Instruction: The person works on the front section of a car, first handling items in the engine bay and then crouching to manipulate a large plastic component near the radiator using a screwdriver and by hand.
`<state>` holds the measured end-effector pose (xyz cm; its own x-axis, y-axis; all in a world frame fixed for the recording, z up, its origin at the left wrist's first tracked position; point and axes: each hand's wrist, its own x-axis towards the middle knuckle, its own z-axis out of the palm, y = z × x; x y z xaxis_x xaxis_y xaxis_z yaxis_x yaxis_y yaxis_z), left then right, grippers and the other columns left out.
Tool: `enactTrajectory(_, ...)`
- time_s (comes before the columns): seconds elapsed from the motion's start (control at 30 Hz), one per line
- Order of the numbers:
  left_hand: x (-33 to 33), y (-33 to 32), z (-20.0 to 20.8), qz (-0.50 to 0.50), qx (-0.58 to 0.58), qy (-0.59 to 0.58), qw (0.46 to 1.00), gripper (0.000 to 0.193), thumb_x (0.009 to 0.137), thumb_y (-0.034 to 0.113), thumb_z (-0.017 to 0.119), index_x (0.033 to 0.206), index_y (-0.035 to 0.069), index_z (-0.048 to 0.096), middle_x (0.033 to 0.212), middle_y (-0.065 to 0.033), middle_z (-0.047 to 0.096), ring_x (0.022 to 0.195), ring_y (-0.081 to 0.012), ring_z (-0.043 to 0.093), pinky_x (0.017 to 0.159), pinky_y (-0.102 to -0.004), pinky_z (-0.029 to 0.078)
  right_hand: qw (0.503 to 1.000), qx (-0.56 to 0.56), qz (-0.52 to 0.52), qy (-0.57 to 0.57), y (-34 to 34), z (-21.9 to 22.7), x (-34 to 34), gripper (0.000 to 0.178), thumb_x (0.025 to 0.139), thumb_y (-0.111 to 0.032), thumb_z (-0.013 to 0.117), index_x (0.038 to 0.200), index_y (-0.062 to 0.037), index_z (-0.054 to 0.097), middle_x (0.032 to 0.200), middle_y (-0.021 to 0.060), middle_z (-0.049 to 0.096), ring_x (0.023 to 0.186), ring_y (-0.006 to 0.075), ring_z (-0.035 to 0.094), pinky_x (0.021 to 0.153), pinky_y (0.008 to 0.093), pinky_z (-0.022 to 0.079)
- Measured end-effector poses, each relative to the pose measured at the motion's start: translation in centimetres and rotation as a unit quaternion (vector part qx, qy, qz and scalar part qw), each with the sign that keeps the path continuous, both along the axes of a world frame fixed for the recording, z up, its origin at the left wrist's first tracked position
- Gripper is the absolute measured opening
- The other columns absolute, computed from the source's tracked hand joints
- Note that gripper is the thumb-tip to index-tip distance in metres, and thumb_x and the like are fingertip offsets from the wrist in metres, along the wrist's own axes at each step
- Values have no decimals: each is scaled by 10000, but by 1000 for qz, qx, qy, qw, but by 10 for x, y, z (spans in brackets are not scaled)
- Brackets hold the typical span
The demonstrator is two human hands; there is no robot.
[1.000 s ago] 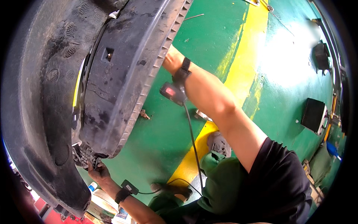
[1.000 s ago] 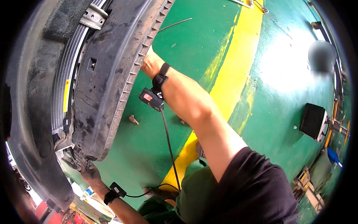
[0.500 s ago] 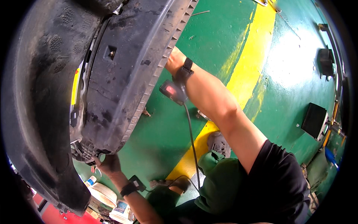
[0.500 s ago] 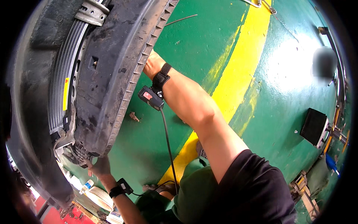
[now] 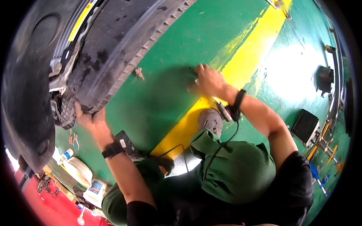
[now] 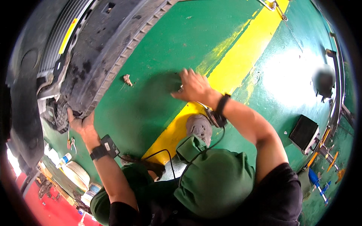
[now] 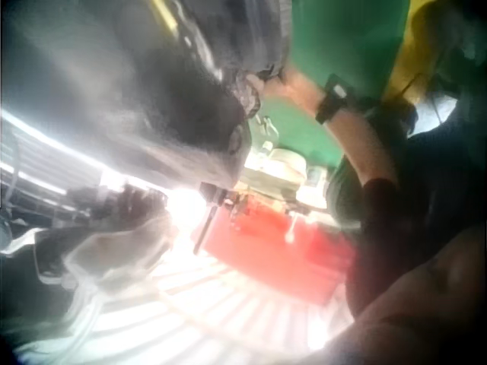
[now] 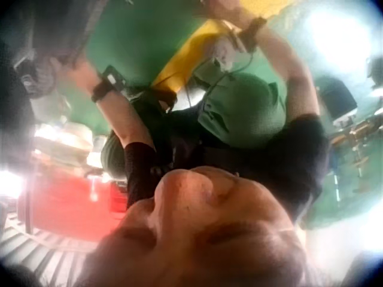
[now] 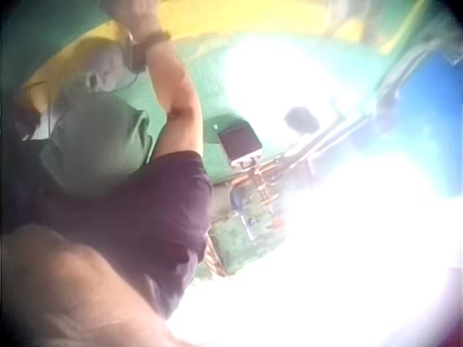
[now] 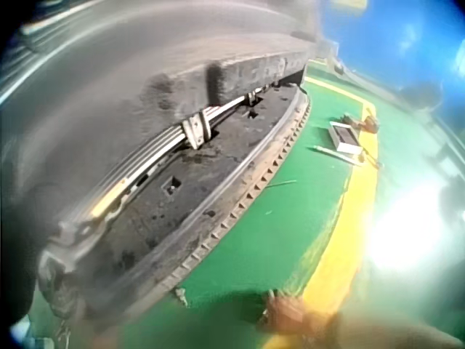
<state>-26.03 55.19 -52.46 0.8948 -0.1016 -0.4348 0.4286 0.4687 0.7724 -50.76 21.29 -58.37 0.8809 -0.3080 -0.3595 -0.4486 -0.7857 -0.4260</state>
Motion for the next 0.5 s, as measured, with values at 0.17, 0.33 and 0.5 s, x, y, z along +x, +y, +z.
enactTrajectory(0.17,6,-4,10,77,-132,110,982,602,823,335,635,1370,120,506,1434,-106,476,1355,-367,366,1099,-665,184,985,70,-94,127,26,-11,-34,409,851,-203,630,1170,-18,453,1043,259,583,964,434,611,820,483,504)
enactTrajectory(0.33,12,-22,-12,72,-250,78,963,485,861,306,567,1272,48,562,1338,-131,551,1221,-348,520,1042,-577,376,990,-16,-139,11,-96,-29,-70,366,839,-191,662,1134,-31,516,1069,231,630,1045,429,581,875,469,481)
enactTrajectory(0.5,2,-37,4,179,-144,17,973,385,922,278,429,1191,51,584,1134,-94,627,967,-269,630,837,-449,546,966,-221,-9,131,-129,131,6,354,865,-297,624,1097,-33,588,1018,216,654,977,395,616,807,468,504)
